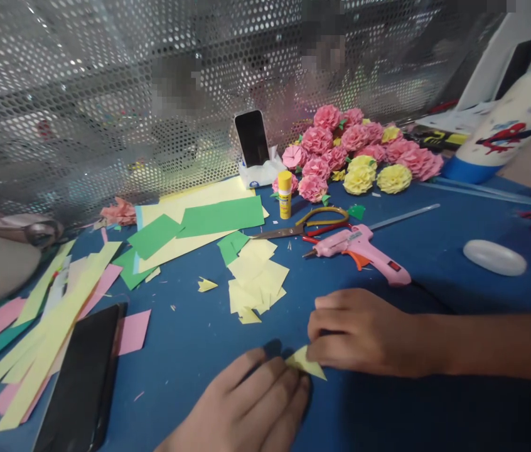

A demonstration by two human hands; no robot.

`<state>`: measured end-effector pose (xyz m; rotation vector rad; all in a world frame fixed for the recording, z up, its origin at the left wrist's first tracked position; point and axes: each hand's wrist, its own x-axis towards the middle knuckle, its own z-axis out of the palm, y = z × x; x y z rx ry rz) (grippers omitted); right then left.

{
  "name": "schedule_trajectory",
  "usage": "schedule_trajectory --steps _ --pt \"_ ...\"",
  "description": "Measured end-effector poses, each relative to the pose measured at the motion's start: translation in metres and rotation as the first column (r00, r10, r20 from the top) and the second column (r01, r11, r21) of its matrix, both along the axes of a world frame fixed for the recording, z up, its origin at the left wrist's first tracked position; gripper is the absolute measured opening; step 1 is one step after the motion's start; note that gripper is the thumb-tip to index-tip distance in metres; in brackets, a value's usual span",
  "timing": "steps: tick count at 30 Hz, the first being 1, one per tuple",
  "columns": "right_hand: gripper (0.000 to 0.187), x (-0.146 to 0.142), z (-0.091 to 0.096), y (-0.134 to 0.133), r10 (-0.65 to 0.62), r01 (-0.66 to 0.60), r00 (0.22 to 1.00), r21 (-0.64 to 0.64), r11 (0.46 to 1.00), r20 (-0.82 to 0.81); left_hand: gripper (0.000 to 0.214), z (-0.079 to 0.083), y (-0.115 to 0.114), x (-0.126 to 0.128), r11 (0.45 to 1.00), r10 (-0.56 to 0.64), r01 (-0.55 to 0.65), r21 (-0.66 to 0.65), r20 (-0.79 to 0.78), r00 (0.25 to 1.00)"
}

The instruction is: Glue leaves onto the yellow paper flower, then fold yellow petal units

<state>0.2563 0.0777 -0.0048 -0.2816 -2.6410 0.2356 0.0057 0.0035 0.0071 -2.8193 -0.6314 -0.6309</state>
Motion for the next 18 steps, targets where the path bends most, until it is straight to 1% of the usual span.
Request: schedule_trajectory --steps 2,5,8,10,12,15,18 --pt "0.030 0.000 0.001 0.000 0.010 -0.011 1.000 0.031 0.999 0.011 0.035 0.001 0.002 0.001 0.999 0.020 -0.019 -0.047 0.031 0.999" --pt "0.029 0.001 0.003 0.001 0.045 -0.046 0.999 0.015 0.999 0.009 0.037 -0.001 0.005 0.003 0.995 0.075 -0.066 -0.077 0.113 0.991" --pt "0.032 0.001 0.004 -0.001 0.073 -0.073 0.997 0.033 0.997 0.000 0.039 -0.006 0.007 0.001 0.986 0.124 -0.108 -0.131 0.121 0.985" --pt "0.029 0.001 0.005 -0.005 0.041 -0.042 0.999 0.064 0.997 0.013 0.038 -0.009 0.008 0.000 0.979 0.129 -0.112 -0.173 0.087 0.988" --pt "0.024 0.001 0.005 -0.011 -0.024 0.020 0.999 0.112 0.994 0.034 0.039 -0.011 0.008 -0.002 0.978 0.120 -0.103 -0.179 0.084 0.989" --pt "0.022 -0.001 0.005 -0.019 -0.111 0.098 0.992 0.188 0.977 0.063 0.040 -0.012 0.007 -0.002 0.980 0.110 -0.093 -0.173 0.091 0.990" --pt "0.018 -0.002 0.006 -0.024 -0.113 0.086 0.989 0.247 0.965 0.098 0.040 -0.012 0.007 -0.002 0.982 0.109 -0.093 -0.166 0.090 0.990"
